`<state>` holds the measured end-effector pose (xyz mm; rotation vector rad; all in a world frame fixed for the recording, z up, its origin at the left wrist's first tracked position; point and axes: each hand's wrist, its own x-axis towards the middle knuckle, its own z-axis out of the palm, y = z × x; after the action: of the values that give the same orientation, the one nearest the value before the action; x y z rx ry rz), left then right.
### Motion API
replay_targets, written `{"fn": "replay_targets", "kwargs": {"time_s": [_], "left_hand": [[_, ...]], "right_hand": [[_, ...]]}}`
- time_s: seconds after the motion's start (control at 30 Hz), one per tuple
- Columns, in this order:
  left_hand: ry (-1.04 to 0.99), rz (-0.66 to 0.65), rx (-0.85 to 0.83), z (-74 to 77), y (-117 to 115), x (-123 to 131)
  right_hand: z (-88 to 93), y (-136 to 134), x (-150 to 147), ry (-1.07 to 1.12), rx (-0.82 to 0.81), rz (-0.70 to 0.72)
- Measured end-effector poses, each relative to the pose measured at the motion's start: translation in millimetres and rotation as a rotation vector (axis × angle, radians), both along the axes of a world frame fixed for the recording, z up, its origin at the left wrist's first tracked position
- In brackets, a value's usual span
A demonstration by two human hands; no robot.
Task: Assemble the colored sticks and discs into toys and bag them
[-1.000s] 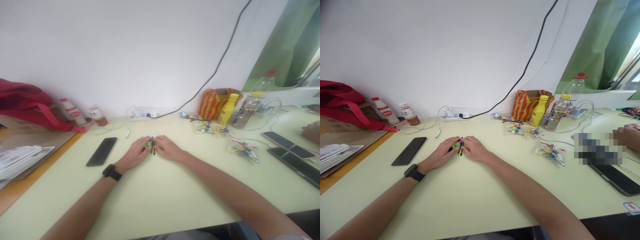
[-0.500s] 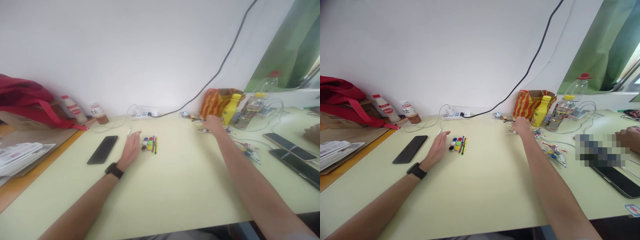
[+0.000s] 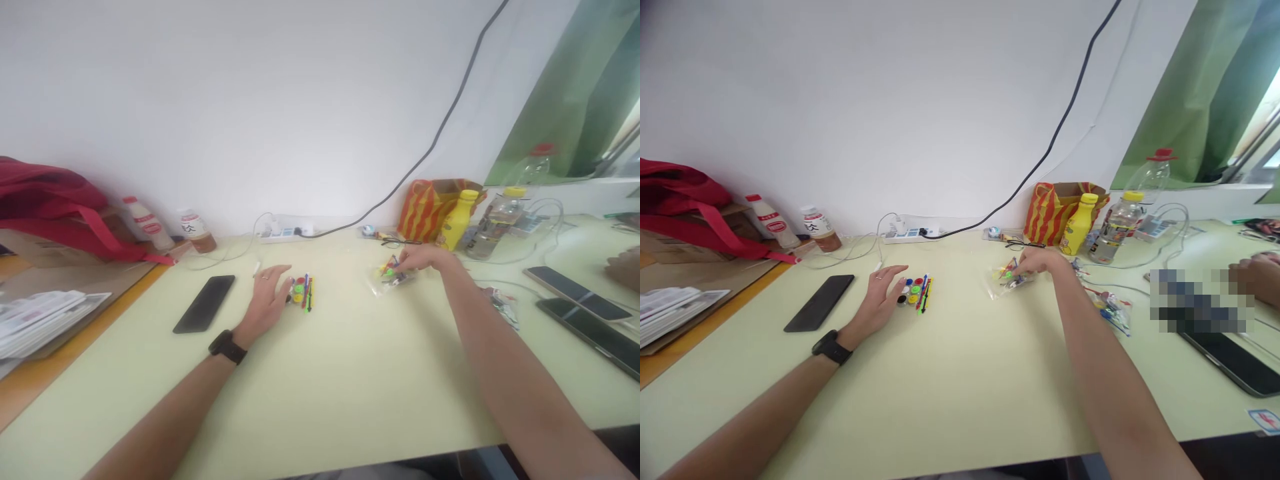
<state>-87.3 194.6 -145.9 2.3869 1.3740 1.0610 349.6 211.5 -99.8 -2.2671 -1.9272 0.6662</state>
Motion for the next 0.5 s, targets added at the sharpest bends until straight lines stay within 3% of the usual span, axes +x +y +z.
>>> {"fn": "replay_targets", "kwargs": {"time_s": [0.07,0.13,0.27,0.43,0.5], "left_hand": [[-0.078,0.004,0.061,13.3,-7.9,5.4],[-0.176,-0.066,0.012,33.4,-23.1,13.1],[-0.312,-0.474,-0.330,83.0,-80.6,34.9],[-0.454,-1.044,-0.377,132.0,-164.1,59.5],[-0.377,-1.145,-0.389,143.1,-186.8,61.5]], "right_hand": [[5.8,-2.5,-8.7,0.111,-0.089,0.066],[12.5,-4.5,-17.0,0.203,-0.106,0.117],[29.6,-8.4,-28.3,0.236,0.036,0.210],[54.3,-17.8,-36.0,0.334,0.253,0.345],[63.6,-23.0,-39.5,0.348,0.282,0.409]]}}
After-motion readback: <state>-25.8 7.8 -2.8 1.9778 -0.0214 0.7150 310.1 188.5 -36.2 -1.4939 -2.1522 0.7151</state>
